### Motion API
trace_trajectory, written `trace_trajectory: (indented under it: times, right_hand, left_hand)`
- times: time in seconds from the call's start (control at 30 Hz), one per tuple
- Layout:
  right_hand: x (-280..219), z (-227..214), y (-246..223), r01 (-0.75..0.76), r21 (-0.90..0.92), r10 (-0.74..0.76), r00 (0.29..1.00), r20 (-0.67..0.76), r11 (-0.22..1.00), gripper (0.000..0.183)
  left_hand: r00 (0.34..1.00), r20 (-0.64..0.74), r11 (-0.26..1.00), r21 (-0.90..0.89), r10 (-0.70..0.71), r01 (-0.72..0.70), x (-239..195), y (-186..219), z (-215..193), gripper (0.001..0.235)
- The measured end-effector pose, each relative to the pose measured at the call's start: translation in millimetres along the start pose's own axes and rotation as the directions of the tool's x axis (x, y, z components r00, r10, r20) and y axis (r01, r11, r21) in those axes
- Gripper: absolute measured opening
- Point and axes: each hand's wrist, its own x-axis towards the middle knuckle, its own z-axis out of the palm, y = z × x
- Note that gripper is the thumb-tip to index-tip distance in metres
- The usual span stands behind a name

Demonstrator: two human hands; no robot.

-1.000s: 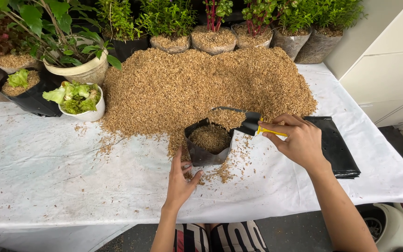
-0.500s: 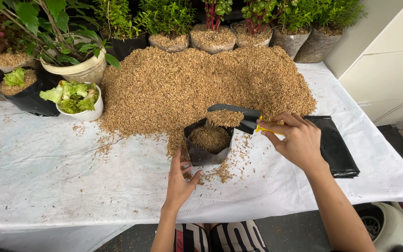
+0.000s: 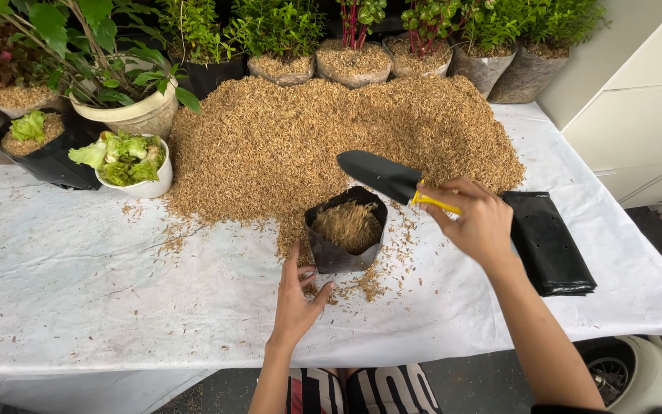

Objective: The person uses a small yellow trowel to scoop wood shavings from a large pile on a table and fills a black plastic pot. They then place a small green plant into the pot and continue to add more wood shavings around the plant, patting it down with their hand and the trowel.

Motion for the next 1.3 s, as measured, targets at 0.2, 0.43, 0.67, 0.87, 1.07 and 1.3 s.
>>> trace_trajectory:
  times: [0.2,0.43,0.67,0.87,1.07,1.3]
  right_hand:
    - [13.7,69.6,49.7,-0.240,0.029,0.187,0.820,0.541,0.970,0.031]
    - [40.9,118.7,43.3,-0.380,0.267,0.011,0.592,0.806,0.886,0.039]
    - [56.2,164.0,21.5,-0.511,0.282,0.075,0.570,0.818,0.812,0.042]
    - [58.4,192.9,13.8,-0.280,0.327,-0.014,0.740,0.673,0.903,0.048]
    - [55.5,227.2,23.6,-0.048,0.243,-0.053,0.918,0.392,0.969,0.032]
    - [62.2,196.1,30.4,-0.056,0.168,-0.009,0.932,0.362,0.984,0.032]
  left_hand:
    - [0.998,-0.004,0.997,0.046,0.060,-0.060,0.8,-3.9,2.7,0.100]
    - [1.000,-0.006,0.998,0.055,0.029,-0.028,0.5,2.6,4.0,0.101]
    - [1.000,-0.022,0.999,0.037,0.009,-0.008,1.1,4.6,3.6,0.100]
    - [0.999,-0.010,0.998,0.055,0.035,-0.034,2.3,5.5,4.1,0.096]
    - [0.999,0.000,0.997,0.054,0.048,-0.048,1.8,6.2,3.3,0.096]
    - [0.996,-0.010,0.994,0.054,0.091,-0.090,0.7,-0.4,4.9,0.096]
